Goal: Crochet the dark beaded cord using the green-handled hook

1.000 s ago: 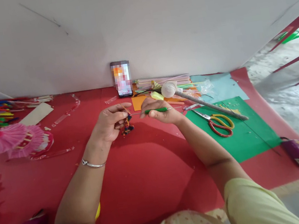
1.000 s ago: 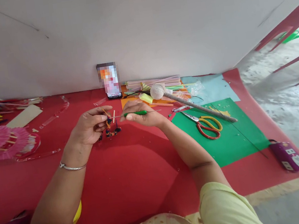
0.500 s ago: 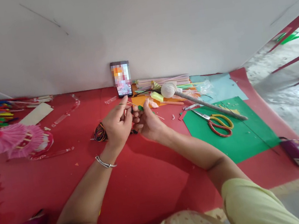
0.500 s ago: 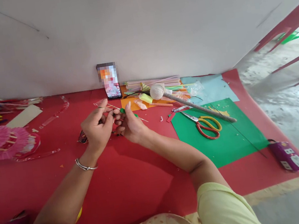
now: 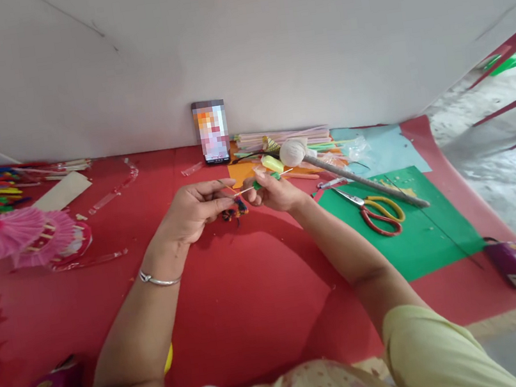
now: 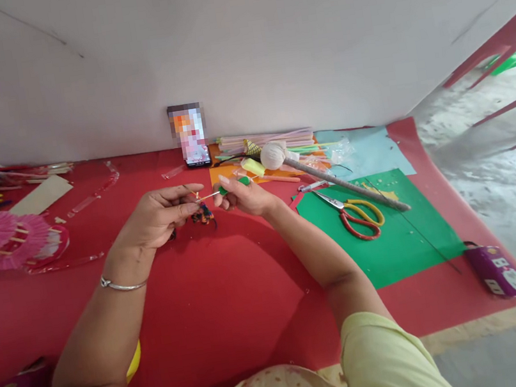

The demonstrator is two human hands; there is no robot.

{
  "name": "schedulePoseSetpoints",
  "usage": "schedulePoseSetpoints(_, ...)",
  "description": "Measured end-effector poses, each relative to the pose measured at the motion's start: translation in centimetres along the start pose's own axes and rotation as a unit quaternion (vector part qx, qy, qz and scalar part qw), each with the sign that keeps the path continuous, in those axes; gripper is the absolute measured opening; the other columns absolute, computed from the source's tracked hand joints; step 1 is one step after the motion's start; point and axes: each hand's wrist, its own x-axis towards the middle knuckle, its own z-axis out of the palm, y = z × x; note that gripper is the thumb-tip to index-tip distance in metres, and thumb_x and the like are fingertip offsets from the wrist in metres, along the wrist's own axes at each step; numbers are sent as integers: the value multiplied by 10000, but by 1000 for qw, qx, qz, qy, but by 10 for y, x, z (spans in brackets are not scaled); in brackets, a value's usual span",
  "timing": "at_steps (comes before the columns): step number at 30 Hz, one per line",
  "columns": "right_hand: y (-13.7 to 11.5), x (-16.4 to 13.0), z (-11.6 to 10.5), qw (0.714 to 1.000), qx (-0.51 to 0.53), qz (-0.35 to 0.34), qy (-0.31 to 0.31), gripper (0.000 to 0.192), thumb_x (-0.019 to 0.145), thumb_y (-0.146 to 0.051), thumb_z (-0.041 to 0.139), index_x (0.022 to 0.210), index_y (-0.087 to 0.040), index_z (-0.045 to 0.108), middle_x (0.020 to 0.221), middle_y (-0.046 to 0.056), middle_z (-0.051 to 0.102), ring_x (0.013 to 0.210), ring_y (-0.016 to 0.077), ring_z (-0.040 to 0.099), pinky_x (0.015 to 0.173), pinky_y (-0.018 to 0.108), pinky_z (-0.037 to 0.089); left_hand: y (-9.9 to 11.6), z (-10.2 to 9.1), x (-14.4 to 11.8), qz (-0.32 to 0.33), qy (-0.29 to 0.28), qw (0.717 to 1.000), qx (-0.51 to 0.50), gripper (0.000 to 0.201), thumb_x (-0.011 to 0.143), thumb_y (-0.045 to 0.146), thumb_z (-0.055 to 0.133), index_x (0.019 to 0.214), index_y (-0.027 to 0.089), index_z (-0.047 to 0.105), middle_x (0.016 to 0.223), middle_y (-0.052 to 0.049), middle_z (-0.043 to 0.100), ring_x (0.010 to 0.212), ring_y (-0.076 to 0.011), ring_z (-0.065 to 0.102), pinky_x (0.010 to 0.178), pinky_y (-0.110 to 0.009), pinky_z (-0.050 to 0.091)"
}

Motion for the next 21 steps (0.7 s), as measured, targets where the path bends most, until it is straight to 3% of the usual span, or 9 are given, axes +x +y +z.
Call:
schedulePoseSetpoints(3,-4,-2,-6,999,-47,-22,-12,732,836,-902,691,662,-191,685,693,11,661,587,106,544,544,243,415,1,2,-3,18,9,999,34,438,617,237,1029,1039,184,926,782,-89,809,612,-141,662,515,-241,455)
schedulePoseSetpoints(6,-8,-4,-11,993,-107,-30,-28,713,885,-866,662,665,-190,724,689,23,699,592,115,578,574,255,446,3,1,-5,24,10,997,71,446,635,244,1022,1065,187,923,818,-93,829,708,-184,740,625,-276,560)
schedulePoseSetpoints(15,-34,-12,-13,971,-219,-76,-59,590,1025,-666,640,719,-182,781,771,53,789,636,139,596,659,300,487,4,1,-6,24,5,994,103,456,644,302,1037,1070,191,919,834,-96,843,741,-205,768,710,-315,621)
schedulePoseSetpoints(21,-43,-15,-10,947,-289,-125,-64,590,1052,-668,645,731,-198,799,698,31,702,651,152,592,717,332,481,4,3,-6,35,39,991,123,458,600,308,1050,1018,168,923,808,-96,837,719,-199,756,690,-305,617)
